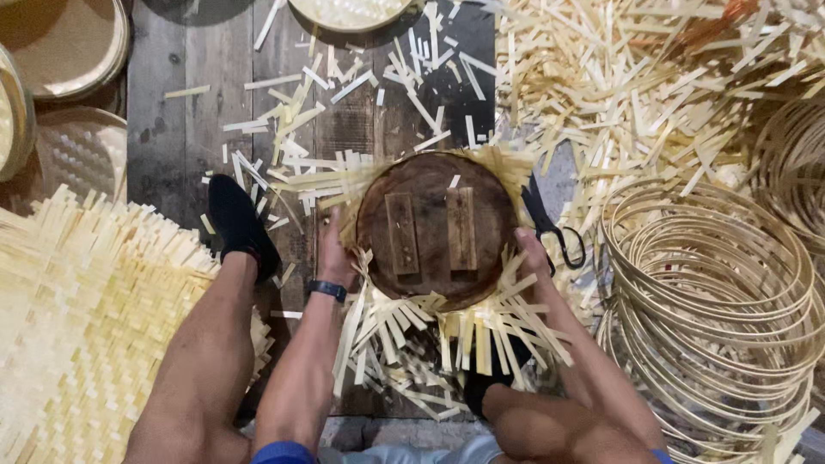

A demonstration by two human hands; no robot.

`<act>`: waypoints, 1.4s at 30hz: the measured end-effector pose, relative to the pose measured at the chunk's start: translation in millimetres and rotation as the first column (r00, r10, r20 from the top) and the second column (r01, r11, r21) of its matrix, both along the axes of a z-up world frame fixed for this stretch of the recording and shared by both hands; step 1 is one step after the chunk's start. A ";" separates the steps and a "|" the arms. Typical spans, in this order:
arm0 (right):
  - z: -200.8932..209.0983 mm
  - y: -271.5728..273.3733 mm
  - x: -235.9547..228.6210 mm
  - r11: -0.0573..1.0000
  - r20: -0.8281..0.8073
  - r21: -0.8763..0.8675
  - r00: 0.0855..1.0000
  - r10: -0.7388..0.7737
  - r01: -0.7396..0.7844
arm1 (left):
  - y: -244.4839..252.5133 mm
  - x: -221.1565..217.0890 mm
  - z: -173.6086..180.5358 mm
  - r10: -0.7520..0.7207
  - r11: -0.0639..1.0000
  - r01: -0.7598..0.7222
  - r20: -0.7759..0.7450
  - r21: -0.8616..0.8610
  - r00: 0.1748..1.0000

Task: The person weaves a bamboo tray by placing a circular frame onto a pre-woven square mat and using shears to trim the excess bamboo strips around the edge.

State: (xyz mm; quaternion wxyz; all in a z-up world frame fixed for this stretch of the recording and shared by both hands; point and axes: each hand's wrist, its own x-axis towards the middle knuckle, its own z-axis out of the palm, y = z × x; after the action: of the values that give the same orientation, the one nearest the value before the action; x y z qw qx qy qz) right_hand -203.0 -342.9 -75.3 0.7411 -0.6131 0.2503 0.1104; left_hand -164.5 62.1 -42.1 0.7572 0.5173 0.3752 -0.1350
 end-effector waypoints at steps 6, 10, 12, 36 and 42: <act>37.6 0.4 8.9 0.845 -0.308 -0.436 0.933 0.185 -0.311 | -5.3 4.9 -21.6 -0.407 0.858 0.441 -0.173 0.264 0.897; 66.9 13.1 30.6 0.737 -0.451 -0.500 0.863 0.226 -0.455 | -0.8 26.0 -13.6 -0.450 0.684 0.619 -0.443 0.386 0.775; 64.7 17.6 39.3 0.700 -0.432 -0.545 0.870 0.237 -0.461 | -15.7 30.1 -27.2 -0.434 0.537 0.679 -0.526 0.501 0.732; 153.2 8.6 -47.0 0.619 -0.714 -0.503 0.693 0.095 -0.603 | -114.9 7.5 51.4 -0.905 -0.170 0.295 -0.268 0.940 0.330; 140.9 -23.8 -87.2 0.629 -0.699 -0.402 0.667 0.259 -0.666 | -117.5 4.3 47.5 -0.891 -0.233 0.198 -0.290 0.952 0.349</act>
State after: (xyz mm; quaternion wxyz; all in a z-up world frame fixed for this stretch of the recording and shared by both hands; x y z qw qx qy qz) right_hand -290.2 -366.7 65.6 0.3188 -0.8029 0.3083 0.3984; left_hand -160.2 -55.4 5.4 0.1411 0.9703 -0.1823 -0.0729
